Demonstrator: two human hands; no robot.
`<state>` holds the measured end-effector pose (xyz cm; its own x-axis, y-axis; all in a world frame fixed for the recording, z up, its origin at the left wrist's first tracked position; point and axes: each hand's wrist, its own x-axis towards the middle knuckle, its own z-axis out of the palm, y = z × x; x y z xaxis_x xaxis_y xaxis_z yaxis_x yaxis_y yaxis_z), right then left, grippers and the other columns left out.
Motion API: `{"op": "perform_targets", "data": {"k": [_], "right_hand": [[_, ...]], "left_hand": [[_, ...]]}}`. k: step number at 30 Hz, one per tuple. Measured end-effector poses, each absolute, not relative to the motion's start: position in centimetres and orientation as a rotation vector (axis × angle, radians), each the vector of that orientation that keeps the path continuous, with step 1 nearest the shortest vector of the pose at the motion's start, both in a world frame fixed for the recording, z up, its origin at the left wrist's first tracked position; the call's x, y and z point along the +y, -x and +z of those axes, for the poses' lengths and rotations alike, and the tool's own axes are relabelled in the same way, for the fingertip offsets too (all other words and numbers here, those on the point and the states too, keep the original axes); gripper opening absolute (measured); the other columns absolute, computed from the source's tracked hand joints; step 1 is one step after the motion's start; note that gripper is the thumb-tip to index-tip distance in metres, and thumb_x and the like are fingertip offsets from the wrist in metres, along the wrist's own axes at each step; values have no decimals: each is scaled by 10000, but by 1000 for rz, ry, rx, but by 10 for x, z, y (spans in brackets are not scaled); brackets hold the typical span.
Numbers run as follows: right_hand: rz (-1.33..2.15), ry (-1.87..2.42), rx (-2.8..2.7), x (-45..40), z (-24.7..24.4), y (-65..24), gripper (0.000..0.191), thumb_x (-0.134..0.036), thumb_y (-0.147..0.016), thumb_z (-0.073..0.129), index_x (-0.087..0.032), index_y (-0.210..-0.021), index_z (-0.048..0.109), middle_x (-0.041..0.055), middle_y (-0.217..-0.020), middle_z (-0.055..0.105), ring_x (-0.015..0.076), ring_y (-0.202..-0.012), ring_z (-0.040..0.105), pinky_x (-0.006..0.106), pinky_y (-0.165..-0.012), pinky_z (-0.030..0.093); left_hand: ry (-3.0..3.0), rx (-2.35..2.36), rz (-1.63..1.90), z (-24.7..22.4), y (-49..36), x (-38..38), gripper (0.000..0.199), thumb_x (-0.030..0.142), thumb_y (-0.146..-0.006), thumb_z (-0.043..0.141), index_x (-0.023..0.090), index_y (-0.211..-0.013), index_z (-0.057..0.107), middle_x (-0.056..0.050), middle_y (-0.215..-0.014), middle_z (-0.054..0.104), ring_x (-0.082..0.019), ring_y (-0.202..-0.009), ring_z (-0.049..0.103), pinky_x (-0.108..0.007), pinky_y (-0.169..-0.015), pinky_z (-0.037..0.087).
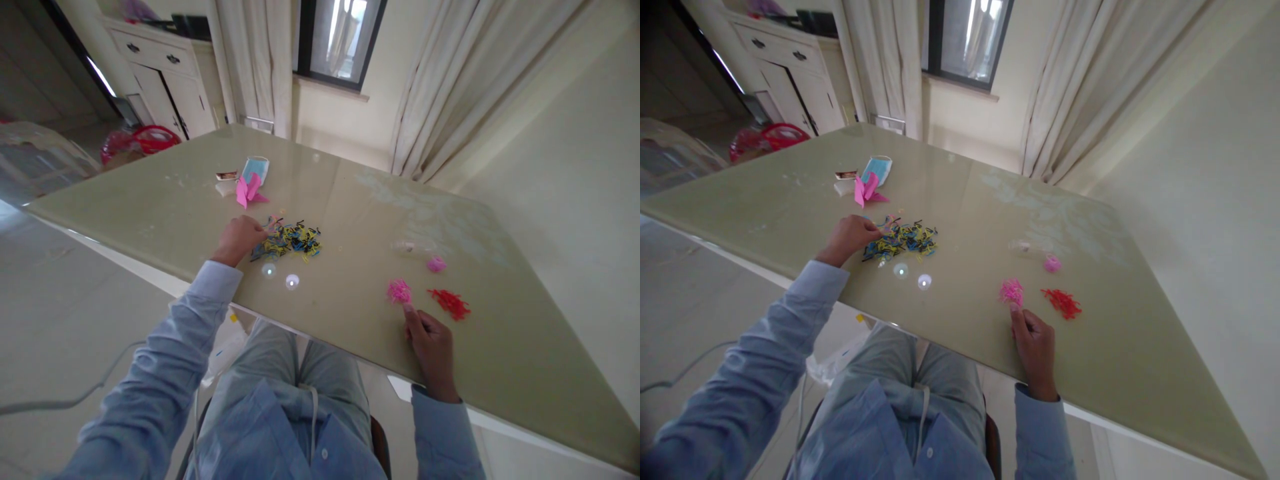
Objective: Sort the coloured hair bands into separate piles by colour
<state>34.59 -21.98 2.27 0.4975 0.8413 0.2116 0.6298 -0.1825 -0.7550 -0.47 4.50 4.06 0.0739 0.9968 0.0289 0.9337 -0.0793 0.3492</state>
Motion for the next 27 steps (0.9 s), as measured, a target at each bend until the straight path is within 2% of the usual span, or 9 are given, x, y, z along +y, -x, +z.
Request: {"op": "perform_targets", "data": {"k": [3,6,12,19,27], "right_hand": [[330,1904,-1218,-220,23,-345,609,-652,-899,541,-205,-494,453,-34,-456,414,115,-455,410,255,-483,312],[326,1913,-1228,-219,23,-345,604,-640,-909,530,-204,-496,463,-32,-453,422,118,-456,419,256,-490,322],[318,1934,-1228,-220,25,-344,597,-634,-910,527,-206,-499,463,-30,-458,428,120,-459,420,256,-488,314],[320,1954,-1218,-221,24,-344,586,-638,-899,547,-208,-506,483,-29,-449,430,123,-447,414,265,-488,318],[313,1986,-1218,-221,29,-342,590,-658,-883,548,-216,-500,467,-24,-462,420,133,-462,413,279,-499,316]], "left_hand": [[-2091,1906,423,37,7,45,277,320,-773,658,168,-922,835,-146,-930,793,-288,-843,710,-307,-660,441],[-2070,1880,427,35,8,44,279,276,-772,631,152,-922,831,-138,-926,795,-271,-849,714,-295,-673,446],[-2118,1822,489,35,6,45,298,326,-790,649,175,-968,834,-119,-965,795,-257,-846,694,-292,-715,464],[-2124,1789,553,31,5,45,307,379,-837,643,185,-969,842,-116,-919,793,-237,-794,693,-279,-674,450],[-2093,1809,487,37,-3,47,279,317,-823,640,107,-876,815,-130,-852,777,-213,-758,670,-287,-692,451]]}}
